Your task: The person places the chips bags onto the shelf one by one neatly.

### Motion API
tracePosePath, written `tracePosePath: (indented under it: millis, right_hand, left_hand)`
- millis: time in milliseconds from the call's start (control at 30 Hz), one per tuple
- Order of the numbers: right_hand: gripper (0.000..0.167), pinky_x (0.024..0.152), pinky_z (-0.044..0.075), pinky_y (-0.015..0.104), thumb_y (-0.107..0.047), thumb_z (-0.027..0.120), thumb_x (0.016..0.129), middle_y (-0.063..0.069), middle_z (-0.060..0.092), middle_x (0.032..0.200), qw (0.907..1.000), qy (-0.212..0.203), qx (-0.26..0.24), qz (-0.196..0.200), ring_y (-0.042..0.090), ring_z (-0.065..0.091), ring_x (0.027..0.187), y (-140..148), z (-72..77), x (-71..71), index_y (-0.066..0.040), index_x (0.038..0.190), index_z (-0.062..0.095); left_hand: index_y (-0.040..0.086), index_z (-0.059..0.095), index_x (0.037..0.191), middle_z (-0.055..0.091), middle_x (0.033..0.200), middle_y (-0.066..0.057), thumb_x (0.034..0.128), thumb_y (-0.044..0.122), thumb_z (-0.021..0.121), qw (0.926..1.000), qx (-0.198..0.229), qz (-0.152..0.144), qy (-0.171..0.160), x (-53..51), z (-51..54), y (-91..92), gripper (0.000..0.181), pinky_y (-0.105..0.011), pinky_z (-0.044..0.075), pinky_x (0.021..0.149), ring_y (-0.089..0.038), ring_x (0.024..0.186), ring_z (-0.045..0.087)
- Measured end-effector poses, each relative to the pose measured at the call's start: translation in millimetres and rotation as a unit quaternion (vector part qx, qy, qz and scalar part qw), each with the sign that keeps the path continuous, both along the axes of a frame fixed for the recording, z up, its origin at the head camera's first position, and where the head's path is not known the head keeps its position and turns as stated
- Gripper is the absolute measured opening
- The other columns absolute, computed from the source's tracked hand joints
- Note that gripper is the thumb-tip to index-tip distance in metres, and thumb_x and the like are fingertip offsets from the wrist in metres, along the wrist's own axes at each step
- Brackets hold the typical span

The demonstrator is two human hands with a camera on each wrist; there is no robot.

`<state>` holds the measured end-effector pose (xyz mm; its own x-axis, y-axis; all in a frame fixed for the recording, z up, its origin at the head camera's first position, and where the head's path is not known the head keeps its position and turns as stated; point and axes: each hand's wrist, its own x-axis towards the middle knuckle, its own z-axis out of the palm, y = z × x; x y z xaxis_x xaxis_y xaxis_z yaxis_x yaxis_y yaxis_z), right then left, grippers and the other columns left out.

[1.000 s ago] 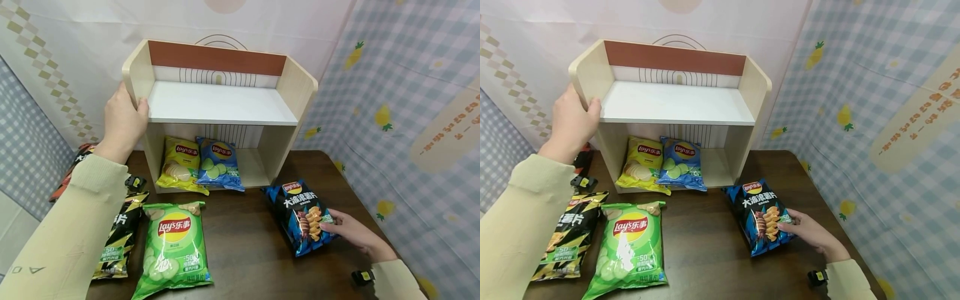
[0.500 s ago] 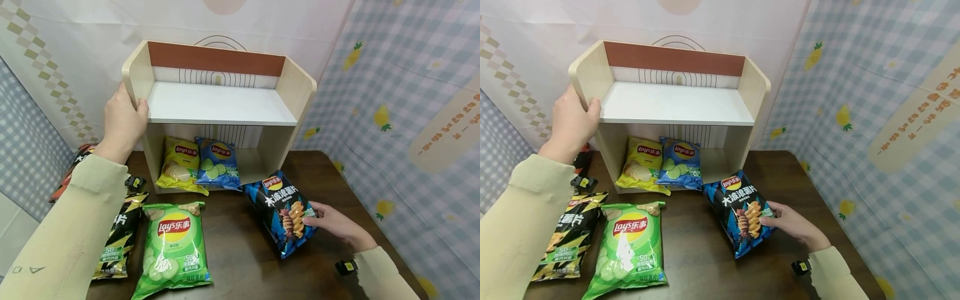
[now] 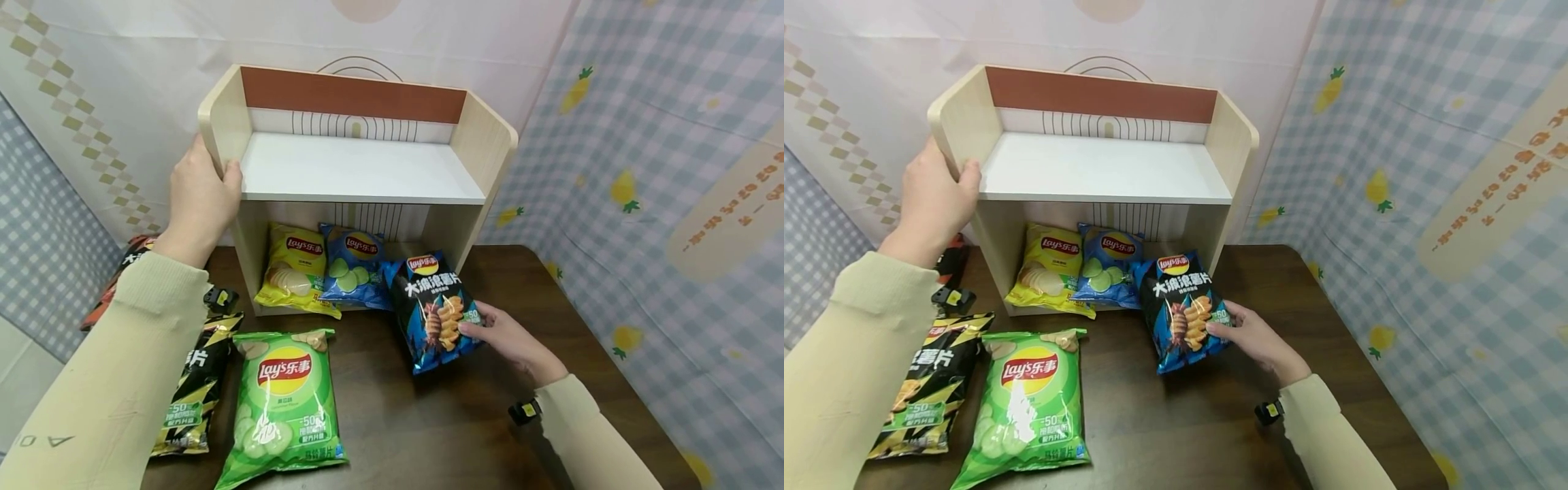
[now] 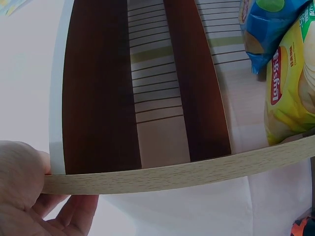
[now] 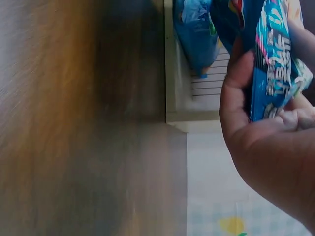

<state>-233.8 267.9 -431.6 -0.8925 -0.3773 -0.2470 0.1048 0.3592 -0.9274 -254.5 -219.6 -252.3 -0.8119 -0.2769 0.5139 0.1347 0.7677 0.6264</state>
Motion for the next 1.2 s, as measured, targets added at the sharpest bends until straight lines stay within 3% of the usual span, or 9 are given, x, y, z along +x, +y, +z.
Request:
tracePosePath:
  millis: [133, 300, 533, 800, 1000, 1200]
  right_hand:
    - [0.066, 0.096, 0.045, 0.048, -0.041, 0.068, 0.088, 0.013, 0.060, 0.126, 0.9988, -0.003, -0.034, -0.036, 0.029, 0.061, 0.107, -11, 0.2, -10.2, -0.020, 0.145, 0.042]
    - [0.070, 0.098, 0.042, 0.050, -0.046, 0.069, 0.086, 0.012, 0.062, 0.123, 0.9975, -0.001, -0.035, -0.061, 0.026, 0.062, 0.105, -22, -1.7, -21.4, -0.022, 0.146, 0.041]
    - [0.072, 0.092, 0.048, 0.042, -0.048, 0.071, 0.083, 0.012, 0.063, 0.122, 0.9940, 0.022, -0.042, -0.098, 0.023, 0.064, 0.102, -35, -11.4, -36.0, -0.020, 0.144, 0.042]
    - [0.072, 0.094, 0.046, 0.042, -0.044, 0.072, 0.084, 0.018, 0.059, 0.122, 0.9849, 0.053, -0.005, -0.165, 0.025, 0.063, 0.101, -49, -27.5, -46.9, -0.004, 0.135, 0.039]
    - [0.076, 0.090, 0.047, 0.042, -0.045, 0.075, 0.081, 0.020, 0.046, 0.124, 0.9726, 0.034, 0.042, -0.226, 0.029, 0.052, 0.104, -59, -37.3, -50.8, 0.000, 0.130, 0.038]
    - [0.077, 0.080, 0.054, 0.038, -0.045, 0.073, 0.083, 0.021, 0.040, 0.126, 0.9708, 0.013, 0.035, -0.237, 0.029, 0.055, 0.101, -64, -43.7, -49.5, 0.002, 0.130, 0.035]
  left_hand:
    - [-0.005, 0.044, 0.134, 0.053, 0.129, -0.029, 0.0956, 0.023, 0.046, 1.0000, -0.003, 0.000, 0.002, 0.1, 0.2, 1.5, 0.048, -0.056, 0.039, 0.098, -0.046, 0.117, 0.051]
    - [-0.005, 0.043, 0.135, 0.053, 0.130, -0.028, 0.0956, 0.023, 0.046, 1.0000, -0.002, -0.001, 0.001, 0.8, 0.5, 3.1, 0.048, -0.056, 0.039, 0.098, -0.046, 0.117, 0.051]
    - [-0.004, 0.042, 0.136, 0.052, 0.131, -0.028, 0.0959, 0.025, 0.045, 1.0000, 0.002, -0.002, -0.008, 0.9, 0.7, 2.5, 0.050, -0.055, 0.039, 0.099, -0.044, 0.119, 0.051]
    - [-0.003, 0.040, 0.139, 0.051, 0.133, -0.027, 0.0965, 0.026, 0.043, 0.9998, 0.001, 0.001, -0.017, 2.6, -2.2, -0.6, 0.052, -0.056, 0.038, 0.099, -0.045, 0.119, 0.050]
    - [-0.004, 0.040, 0.139, 0.051, 0.132, -0.029, 0.0962, 0.025, 0.044, 1.0000, -0.003, 0.001, -0.009, 2.1, -2.0, -0.7, 0.052, -0.057, 0.038, 0.099, -0.046, 0.119, 0.050]
    - [-0.003, 0.040, 0.139, 0.051, 0.133, -0.029, 0.0959, 0.024, 0.044, 1.0000, 0.002, -0.001, -0.009, 1.6, 0.4, -0.2, 0.052, -0.056, 0.038, 0.100, -0.046, 0.120, 0.050]
